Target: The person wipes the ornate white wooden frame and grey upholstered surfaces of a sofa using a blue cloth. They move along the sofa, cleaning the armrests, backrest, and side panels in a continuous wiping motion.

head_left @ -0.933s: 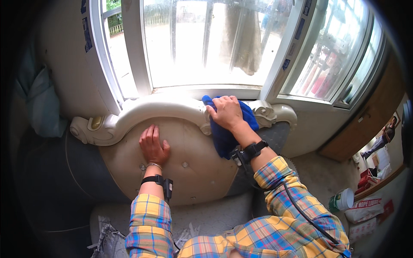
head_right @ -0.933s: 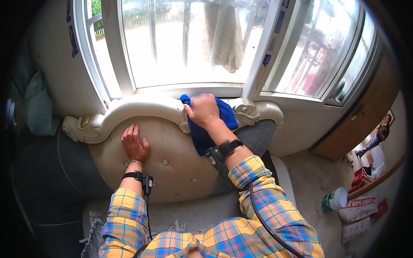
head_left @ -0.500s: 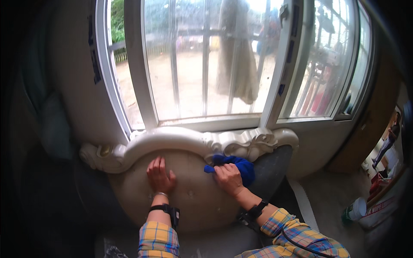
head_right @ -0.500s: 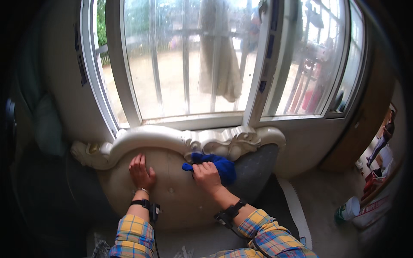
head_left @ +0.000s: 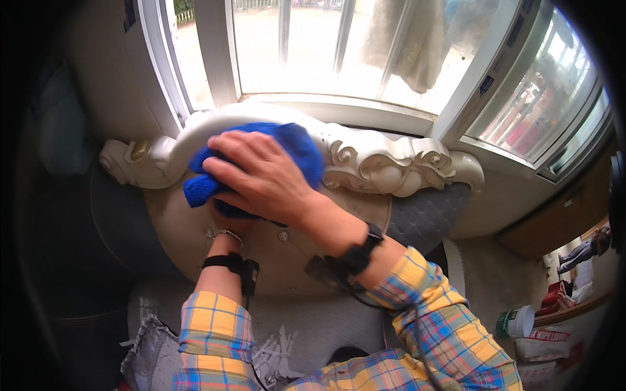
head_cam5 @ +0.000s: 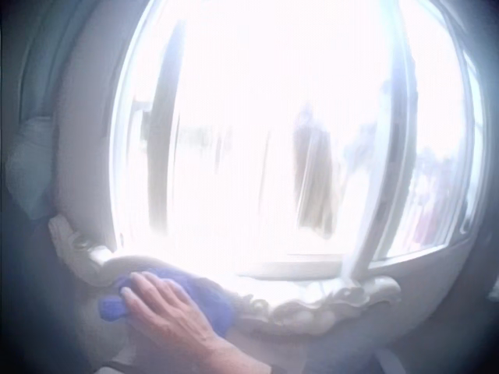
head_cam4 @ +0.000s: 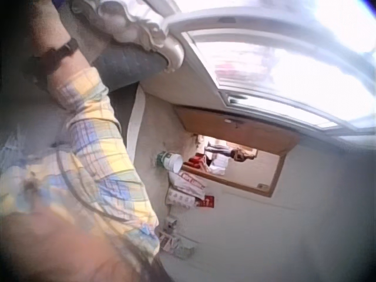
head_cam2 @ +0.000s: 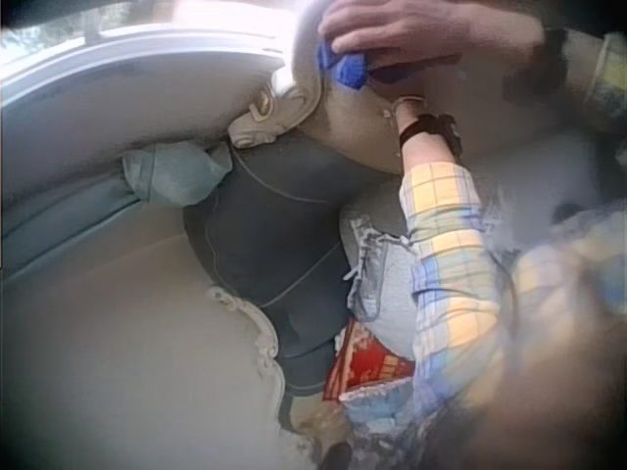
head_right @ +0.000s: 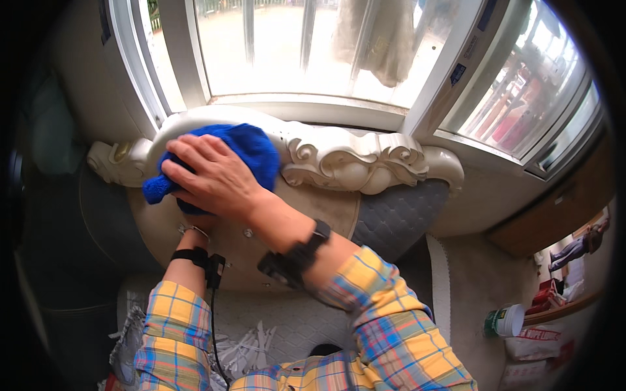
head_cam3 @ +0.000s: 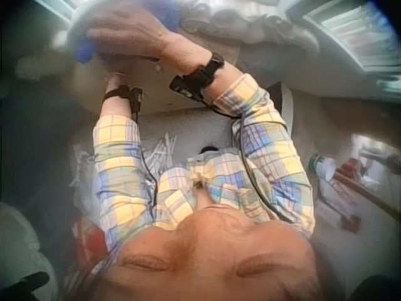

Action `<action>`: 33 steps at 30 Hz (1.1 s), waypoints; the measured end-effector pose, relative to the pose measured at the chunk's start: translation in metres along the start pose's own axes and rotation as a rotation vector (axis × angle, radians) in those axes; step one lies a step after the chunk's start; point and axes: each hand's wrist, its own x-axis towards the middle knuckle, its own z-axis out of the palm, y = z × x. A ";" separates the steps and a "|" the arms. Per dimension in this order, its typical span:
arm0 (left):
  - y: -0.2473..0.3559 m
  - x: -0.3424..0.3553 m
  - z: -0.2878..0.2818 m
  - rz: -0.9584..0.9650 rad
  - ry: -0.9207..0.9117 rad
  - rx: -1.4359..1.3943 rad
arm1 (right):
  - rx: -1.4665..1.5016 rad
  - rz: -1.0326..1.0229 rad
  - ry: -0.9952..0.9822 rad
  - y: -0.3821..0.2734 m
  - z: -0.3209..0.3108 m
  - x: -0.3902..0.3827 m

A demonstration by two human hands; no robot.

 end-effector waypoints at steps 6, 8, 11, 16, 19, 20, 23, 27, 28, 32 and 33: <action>-0.005 0.004 0.002 -0.013 0.268 -0.298 | -0.152 0.199 -0.130 0.013 0.022 -0.033; -0.006 0.012 -0.006 0.085 0.370 -0.174 | -0.273 0.271 -0.152 0.016 0.009 -0.042; -0.002 0.019 -0.019 0.257 0.318 0.022 | -0.427 0.455 -0.299 0.015 -0.018 -0.061; 0.007 0.020 -0.024 0.266 0.378 -0.085 | -0.538 0.573 -0.520 0.003 -0.060 -0.130; 0.009 0.020 -0.017 0.249 0.350 -0.132 | -0.517 0.801 -0.673 0.002 -0.099 -0.162; 0.007 0.020 -0.018 0.251 0.365 -0.148 | -0.531 0.808 -0.591 0.001 -0.109 -0.166; 0.007 0.022 -0.019 0.265 0.433 -0.137 | -0.477 0.917 -0.614 0.001 -0.134 -0.150; 0.027 0.005 -0.042 0.030 0.428 -0.271 | -0.238 0.769 -0.349 -0.021 -0.142 -0.089; 0.040 -0.015 -0.051 -0.114 0.467 -0.412 | -0.136 0.738 -0.288 -0.033 -0.142 -0.071; 0.091 -0.113 -0.091 -0.782 -0.001 -1.903 | 0.396 0.631 -0.339 -0.071 -0.102 -0.024; 0.095 -0.125 -0.095 -0.738 -0.016 -2.176 | 0.441 0.512 -0.513 -0.080 -0.088 -0.022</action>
